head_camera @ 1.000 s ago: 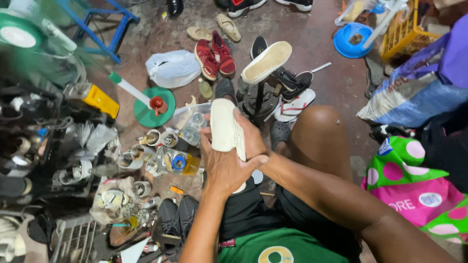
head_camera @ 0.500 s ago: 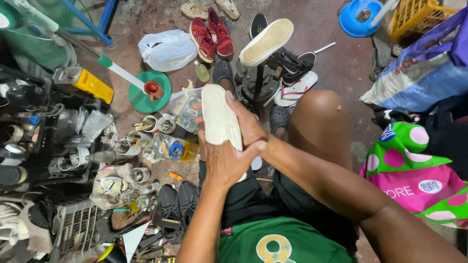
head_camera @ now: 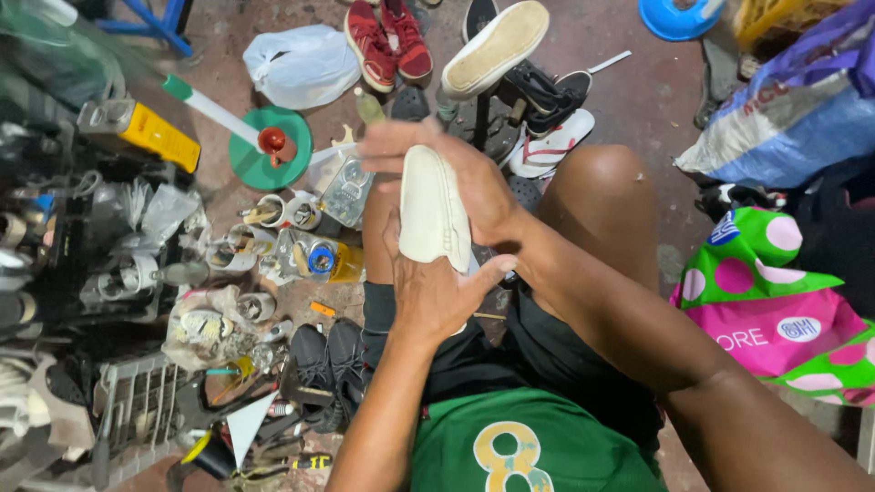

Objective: The person inserts a new insole into a white loafer, presses it down by hand, and then uses a hammer to secure the sole of a different shoe.

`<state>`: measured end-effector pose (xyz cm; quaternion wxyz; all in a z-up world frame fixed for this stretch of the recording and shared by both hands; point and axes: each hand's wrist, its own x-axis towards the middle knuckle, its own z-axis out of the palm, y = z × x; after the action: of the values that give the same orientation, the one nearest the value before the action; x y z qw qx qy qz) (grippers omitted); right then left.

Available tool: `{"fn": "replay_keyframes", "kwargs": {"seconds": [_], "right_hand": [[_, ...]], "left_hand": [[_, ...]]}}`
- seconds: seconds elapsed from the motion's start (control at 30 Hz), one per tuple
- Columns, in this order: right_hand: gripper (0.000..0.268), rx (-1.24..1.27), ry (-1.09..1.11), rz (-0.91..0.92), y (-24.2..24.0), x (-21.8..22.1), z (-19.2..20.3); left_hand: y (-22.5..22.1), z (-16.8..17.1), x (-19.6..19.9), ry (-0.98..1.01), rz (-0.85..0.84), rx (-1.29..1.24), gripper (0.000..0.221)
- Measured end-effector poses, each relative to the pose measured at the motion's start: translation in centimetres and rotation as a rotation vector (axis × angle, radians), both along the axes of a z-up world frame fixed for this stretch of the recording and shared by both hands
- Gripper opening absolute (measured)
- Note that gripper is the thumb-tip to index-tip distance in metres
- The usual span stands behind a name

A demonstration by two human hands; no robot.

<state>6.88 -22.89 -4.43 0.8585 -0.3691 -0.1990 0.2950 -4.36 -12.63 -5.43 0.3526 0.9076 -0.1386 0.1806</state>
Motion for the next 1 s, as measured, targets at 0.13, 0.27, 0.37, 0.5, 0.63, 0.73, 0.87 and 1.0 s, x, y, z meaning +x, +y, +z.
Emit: {"fn": "replay_keyframes", "kwargs": {"seconds": [0.13,0.27,0.37,0.5,0.63,0.73,0.87,1.0], "right_hand": [[0.085,-0.149,0.025,-0.063,0.4,-1.1,-2.6],[0.086,-0.528,0.065,0.241,0.6,-3.2,-5.5],[0.09,-0.225,0.158,0.145,0.9,-3.5,-7.2],[0.075,0.004,0.322,-0.101,-0.3,-1.8,-8.3],[0.07,0.185,0.28,0.004,-1.5,-0.7,-7.0],[0.069,0.065,0.379,-0.05,-1.0,-1.7,-5.9],[0.066,0.165,0.393,-0.121,-0.8,-2.1,-4.7],[0.069,0.209,0.388,-0.116,-0.7,-2.6,-4.2]], "left_hand": [[2.7,-0.2,2.6,0.256,0.046,-0.461,0.061],[5.9,0.5,6.6,0.49,0.306,-0.366,0.063],[5.6,1.2,6.3,0.308,0.137,-0.346,0.06],[3.7,2.8,2.3,0.012,-0.111,-0.141,0.049],[1.9,4.6,-0.1,0.026,-0.01,-0.064,0.035],[1.6,5.5,-0.5,-0.017,0.027,0.031,0.03],[1.2,5.9,0.5,0.002,-0.024,0.018,0.025],[1.2,5.9,1.1,0.024,-0.079,0.024,0.021]]}}
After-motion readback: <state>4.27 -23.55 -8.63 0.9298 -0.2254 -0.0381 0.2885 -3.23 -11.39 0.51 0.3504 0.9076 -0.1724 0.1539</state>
